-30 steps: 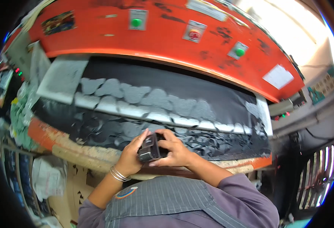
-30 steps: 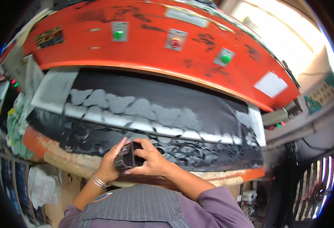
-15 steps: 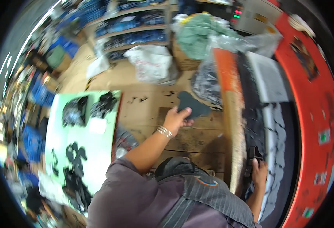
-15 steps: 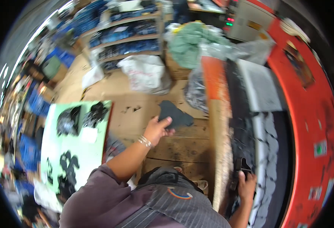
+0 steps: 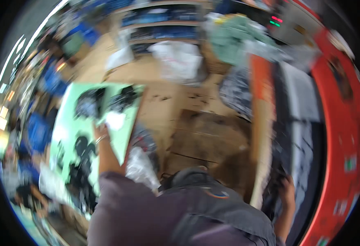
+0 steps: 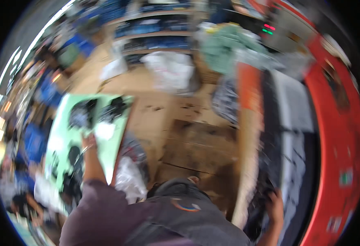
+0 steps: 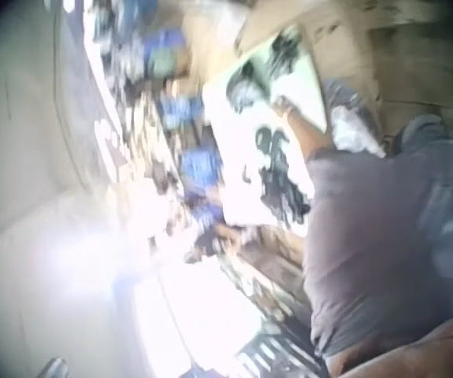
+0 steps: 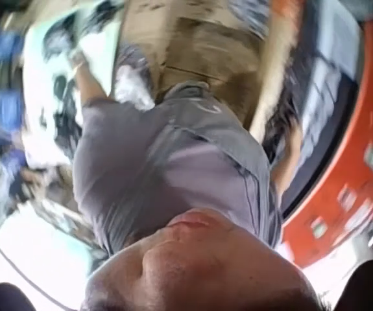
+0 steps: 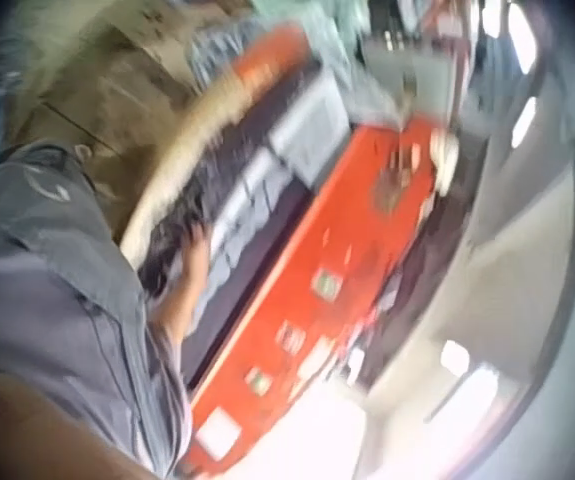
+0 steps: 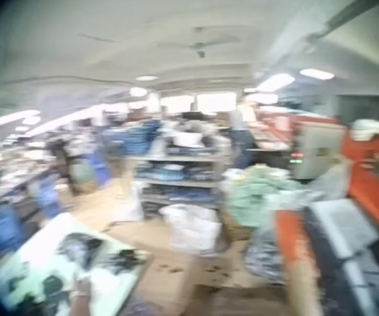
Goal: Cutting shoe upper components from a sheet of material using a hydraulic clicker press and a metal die.
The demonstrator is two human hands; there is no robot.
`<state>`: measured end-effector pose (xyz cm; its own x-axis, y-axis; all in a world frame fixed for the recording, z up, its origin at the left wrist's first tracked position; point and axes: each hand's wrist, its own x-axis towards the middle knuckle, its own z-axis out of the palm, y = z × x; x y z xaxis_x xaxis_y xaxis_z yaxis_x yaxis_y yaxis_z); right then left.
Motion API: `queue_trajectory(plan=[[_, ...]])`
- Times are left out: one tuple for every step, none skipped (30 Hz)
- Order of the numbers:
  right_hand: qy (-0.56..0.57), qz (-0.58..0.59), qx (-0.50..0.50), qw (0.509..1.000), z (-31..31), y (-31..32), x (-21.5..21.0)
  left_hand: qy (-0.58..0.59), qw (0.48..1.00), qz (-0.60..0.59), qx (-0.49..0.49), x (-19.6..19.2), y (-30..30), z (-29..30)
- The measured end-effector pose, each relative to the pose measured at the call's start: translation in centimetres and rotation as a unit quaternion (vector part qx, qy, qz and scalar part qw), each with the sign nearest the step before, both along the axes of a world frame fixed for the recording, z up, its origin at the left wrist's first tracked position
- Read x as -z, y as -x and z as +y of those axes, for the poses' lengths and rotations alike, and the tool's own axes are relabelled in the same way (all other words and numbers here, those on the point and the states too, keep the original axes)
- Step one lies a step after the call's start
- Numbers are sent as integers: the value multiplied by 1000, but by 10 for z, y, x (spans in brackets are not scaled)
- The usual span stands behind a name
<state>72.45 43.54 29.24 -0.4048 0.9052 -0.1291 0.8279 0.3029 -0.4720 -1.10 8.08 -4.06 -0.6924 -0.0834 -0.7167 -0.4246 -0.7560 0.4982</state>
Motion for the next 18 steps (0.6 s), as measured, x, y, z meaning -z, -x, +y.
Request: queue_trajectory(plan=[[-37,-78,-77,993,13,38,3,-16,996,68,59,-14,43,-130],[-119,-106,-147,976,13,69,-4,-71,984,91,135,9,56,-40],[-161,-151,-188,957,9,76,-2,-125,965,57,223,16,36,109],[-170,-82,-176,966,3,88,-9,-229,898,65,369,12,37,109],[-205,-56,-176,961,4,98,-19,-323,802,70,497,2,53,122],[-259,-24,-181,948,5,85,-17,-385,700,83,595,-25,102,87],[-278,-26,-143,949,-4,86,-16,-475,574,49,665,-17,52,198],[-306,-8,-81,948,-11,72,-23,-357,628,138,677,-36,55,232],[-333,9,-28,942,-20,55,-26,-115,779,76,611,-60,52,277],[-346,-2,17,938,-36,33,-27,-130,754,178,618,-87,44,321],[-367,-29,121,922,-54,7,-22,-54,886,156,433,-127,-48,416],[-387,-38,203,898,-77,-31,-22,-61,847,210,484,-179,-121,458],[-420,-40,252,871,-96,-56,-12,-99,788,277,540,-208,-158,480],[-440,-57,312,840,-116,-79,-4,-135,722,340,587,-234,-196,498],[-451,-75,370,809,-137,-97,5,-254,602,374,659,-271,-258,504],[-443,-88,410,793,-153,-114,11,-67,492,633,594,-300,-331,500],[-433,-100,447,777,-167,-130,17,-140,528,474,690,-333,-404,489],[-418,-106,473,768,-179,-140,21,-105,407,630,653,-350,-476,469]])
